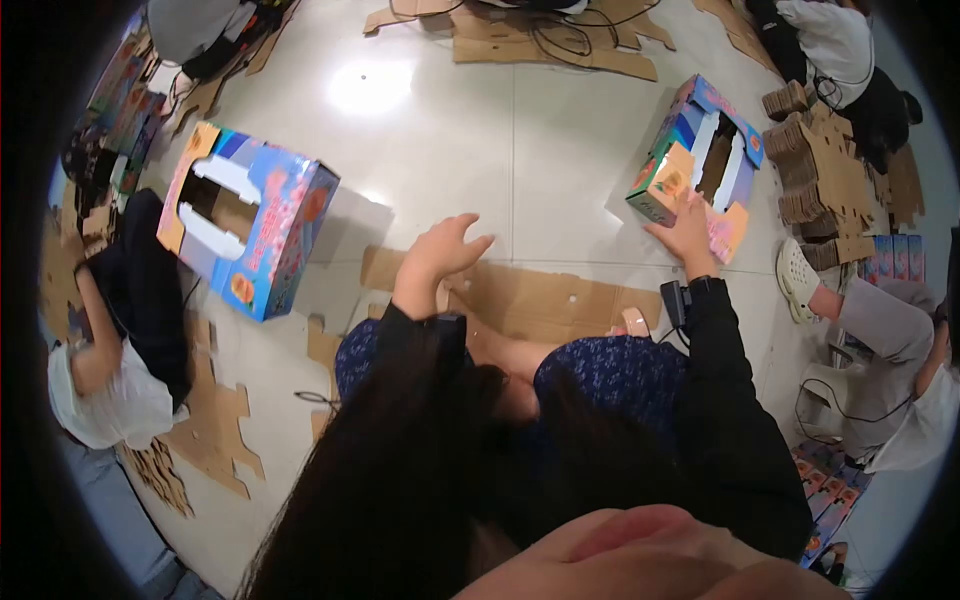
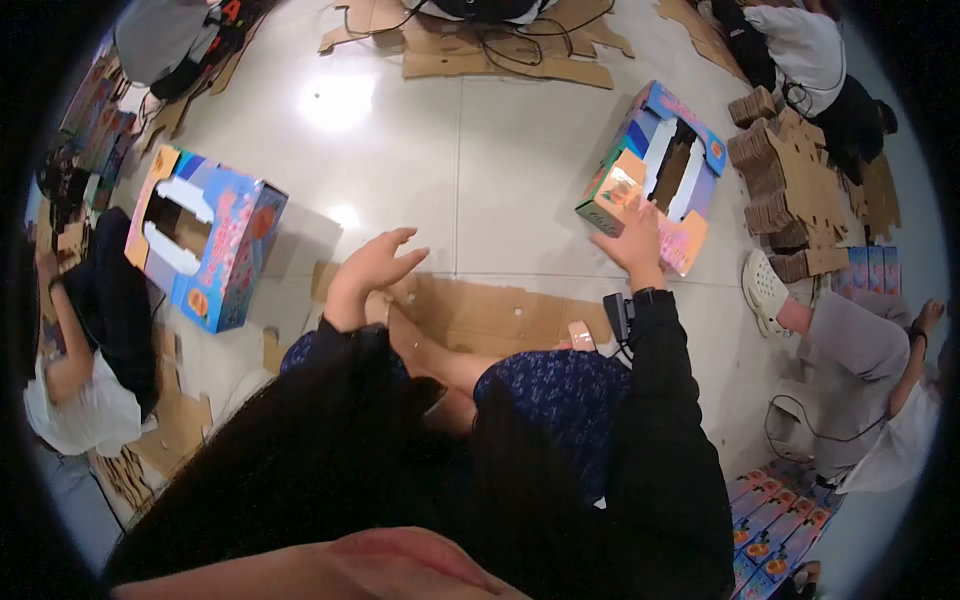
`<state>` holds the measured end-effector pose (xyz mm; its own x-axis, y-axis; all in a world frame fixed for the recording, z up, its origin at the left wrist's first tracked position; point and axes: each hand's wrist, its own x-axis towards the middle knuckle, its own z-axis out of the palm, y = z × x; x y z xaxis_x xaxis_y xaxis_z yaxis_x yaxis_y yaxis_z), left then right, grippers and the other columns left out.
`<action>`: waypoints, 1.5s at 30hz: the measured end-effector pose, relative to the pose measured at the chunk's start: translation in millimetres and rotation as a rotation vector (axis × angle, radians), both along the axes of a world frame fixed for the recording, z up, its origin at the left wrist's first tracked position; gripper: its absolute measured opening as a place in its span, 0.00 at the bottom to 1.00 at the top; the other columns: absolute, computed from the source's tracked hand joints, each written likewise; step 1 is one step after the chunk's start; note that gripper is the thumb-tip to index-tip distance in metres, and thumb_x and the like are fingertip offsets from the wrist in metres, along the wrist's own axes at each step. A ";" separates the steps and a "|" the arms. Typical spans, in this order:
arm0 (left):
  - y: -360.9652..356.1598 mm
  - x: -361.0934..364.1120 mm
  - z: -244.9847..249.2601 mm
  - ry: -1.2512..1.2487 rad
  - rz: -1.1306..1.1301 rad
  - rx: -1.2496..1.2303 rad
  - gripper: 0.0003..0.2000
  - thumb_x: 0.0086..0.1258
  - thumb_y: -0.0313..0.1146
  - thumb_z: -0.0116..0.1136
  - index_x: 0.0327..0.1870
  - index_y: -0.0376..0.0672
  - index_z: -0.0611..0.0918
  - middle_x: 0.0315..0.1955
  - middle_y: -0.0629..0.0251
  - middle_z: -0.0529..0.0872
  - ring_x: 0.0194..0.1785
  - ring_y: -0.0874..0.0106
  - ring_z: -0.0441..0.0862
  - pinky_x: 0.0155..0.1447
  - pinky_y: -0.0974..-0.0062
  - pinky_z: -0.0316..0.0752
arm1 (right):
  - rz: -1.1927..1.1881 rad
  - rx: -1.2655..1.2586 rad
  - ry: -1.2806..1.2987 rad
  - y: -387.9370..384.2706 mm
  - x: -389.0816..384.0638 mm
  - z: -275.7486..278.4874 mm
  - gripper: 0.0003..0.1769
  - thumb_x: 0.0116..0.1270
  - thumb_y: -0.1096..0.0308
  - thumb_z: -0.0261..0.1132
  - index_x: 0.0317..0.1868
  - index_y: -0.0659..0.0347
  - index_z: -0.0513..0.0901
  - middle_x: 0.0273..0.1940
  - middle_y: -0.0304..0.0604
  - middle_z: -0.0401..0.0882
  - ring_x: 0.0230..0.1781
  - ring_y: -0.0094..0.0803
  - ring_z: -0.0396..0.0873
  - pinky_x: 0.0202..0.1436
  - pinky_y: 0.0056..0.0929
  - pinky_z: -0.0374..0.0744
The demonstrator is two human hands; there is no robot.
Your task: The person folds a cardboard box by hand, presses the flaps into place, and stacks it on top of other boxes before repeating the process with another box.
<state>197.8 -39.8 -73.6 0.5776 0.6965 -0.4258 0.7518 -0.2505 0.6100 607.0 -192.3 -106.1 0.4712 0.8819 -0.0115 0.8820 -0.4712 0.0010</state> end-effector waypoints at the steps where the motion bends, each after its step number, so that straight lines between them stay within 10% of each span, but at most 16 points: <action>1: -1.8 -1.8 1.5 -0.019 -0.021 0.023 0.32 0.66 0.53 0.55 0.64 0.38 0.71 0.59 0.49 0.76 0.58 0.56 0.77 0.56 0.66 0.75 | 0.039 -0.063 0.176 3.0 -18.2 16.9 0.55 0.47 0.40 0.70 0.68 0.68 0.61 0.67 0.64 0.60 0.70 0.51 0.59 0.69 0.36 0.63; 3: 0.1 -6.0 13.4 -0.017 -0.003 -0.104 0.33 0.65 0.53 0.56 0.65 0.38 0.70 0.59 0.49 0.76 0.49 0.58 0.81 0.45 0.67 0.78 | 0.123 -0.184 0.528 15.7 -44.4 51.9 0.46 0.54 0.43 0.68 0.64 0.70 0.68 0.64 0.59 0.67 0.66 0.46 0.66 0.66 0.33 0.67; 4: 1.2 -8.3 20.0 -0.016 0.012 -0.167 0.33 0.64 0.53 0.56 0.65 0.38 0.70 0.58 0.50 0.77 0.45 0.59 0.83 0.40 0.68 0.79 | -0.157 0.076 1.379 4.1 -54.5 59.7 0.30 0.63 0.53 0.65 0.56 0.70 0.75 0.56 0.50 0.76 0.59 0.37 0.73 0.60 0.30 0.71; 7: 3.7 -18.3 12.0 0.057 0.082 -0.117 0.34 0.63 0.53 0.57 0.66 0.39 0.69 0.58 0.50 0.77 0.32 0.64 0.83 0.28 0.70 0.76 | -0.254 0.520 1.739 -20.5 -57.7 101.9 0.23 0.66 0.60 0.64 0.55 0.69 0.76 0.53 0.49 0.78 0.56 0.34 0.75 0.59 0.32 0.72; 11: 4.2 -19.9 1.1 0.040 0.096 -0.124 0.33 0.63 0.53 0.57 0.65 0.40 0.70 0.57 0.51 0.78 0.27 0.64 0.83 0.30 0.69 0.77 | -0.306 0.515 0.656 -82.9 -8.6 12.1 0.33 0.64 0.52 0.64 0.60 0.70 0.72 0.59 0.58 0.74 0.63 0.46 0.70 0.66 0.41 0.66; 14: -0.2 -11.2 25.5 0.060 0.040 -0.124 0.33 0.64 0.53 0.56 0.65 0.40 0.70 0.56 0.51 0.79 0.34 0.60 0.84 0.35 0.68 0.79 | -0.047 0.034 0.583 -63.4 -12.8 -4.2 0.43 0.56 0.47 0.68 0.64 0.68 0.67 0.63 0.67 0.66 0.68 0.57 0.60 0.70 0.45 0.61; 17: 1.3 -5.8 15.3 0.024 0.042 -0.072 0.30 0.64 0.53 0.54 0.61 0.42 0.74 0.54 0.52 0.80 0.58 0.57 0.77 0.60 0.64 0.72 | -0.166 -0.046 0.372 -43.8 -45.8 17.4 0.49 0.52 0.47 0.70 0.68 0.65 0.61 0.65 0.75 0.57 0.71 0.63 0.53 0.73 0.46 0.57; 24: 8.8 -5.8 -11.1 -0.080 0.078 0.050 0.26 0.64 0.49 0.56 0.57 0.39 0.78 0.50 0.51 0.82 0.54 0.56 0.79 0.58 0.65 0.73 | -0.027 -0.188 0.748 2.5 -59.9 61.8 0.45 0.52 0.50 0.68 0.67 0.65 0.64 0.68 0.68 0.57 0.72 0.59 0.53 0.73 0.39 0.58; 26: 7.1 -2.7 -13.8 -0.119 0.094 0.085 0.25 0.64 0.48 0.56 0.56 0.38 0.78 0.49 0.51 0.83 0.53 0.55 0.80 0.58 0.65 0.73 | 0.346 -0.122 0.529 7.5 -69.2 19.5 0.38 0.55 0.54 0.71 0.62 0.67 0.71 0.54 0.55 0.78 0.50 0.43 0.79 0.53 0.35 0.77; 28: 7.1 0.8 -18.9 -0.166 0.061 0.052 0.25 0.64 0.48 0.56 0.56 0.38 0.78 0.49 0.51 0.83 0.53 0.56 0.80 0.58 0.65 0.73 | 0.600 0.189 0.734 1.9 -103.1 7.3 0.34 0.57 0.54 0.72 0.59 0.66 0.75 0.46 0.48 0.82 0.39 0.40 0.82 0.45 0.34 0.79; 31: 5.8 1.6 -21.1 -0.182 0.035 0.015 0.25 0.64 0.48 0.56 0.56 0.38 0.78 0.49 0.51 0.83 0.53 0.56 0.80 0.58 0.66 0.74 | 0.169 -0.521 1.433 6.5 -150.5 79.3 0.36 0.56 0.51 0.72 0.60 0.63 0.74 0.53 0.59 0.77 0.52 0.42 0.77 0.58 0.37 0.73; 37: 6.5 -4.6 -8.9 -0.085 0.055 -0.018 0.24 0.68 0.46 0.55 0.60 0.40 0.75 0.52 0.51 0.81 0.57 0.60 0.79 0.61 0.67 0.72 | 0.195 0.293 0.369 1.9 -76.7 31.6 0.41 0.57 0.51 0.68 0.64 0.71 0.68 0.63 0.60 0.68 0.66 0.48 0.67 0.68 0.40 0.65; 45: 8.4 -1.7 -7.4 -0.060 0.021 -0.061 0.27 0.67 0.47 0.55 0.64 0.41 0.72 0.55 0.53 0.79 0.47 0.63 0.84 0.23 0.72 0.77 | -0.142 0.187 0.447 13.2 -43.9 1.7 0.42 0.54 0.50 0.70 0.63 0.71 0.70 0.66 0.64 0.63 0.63 0.54 0.68 0.66 0.41 0.67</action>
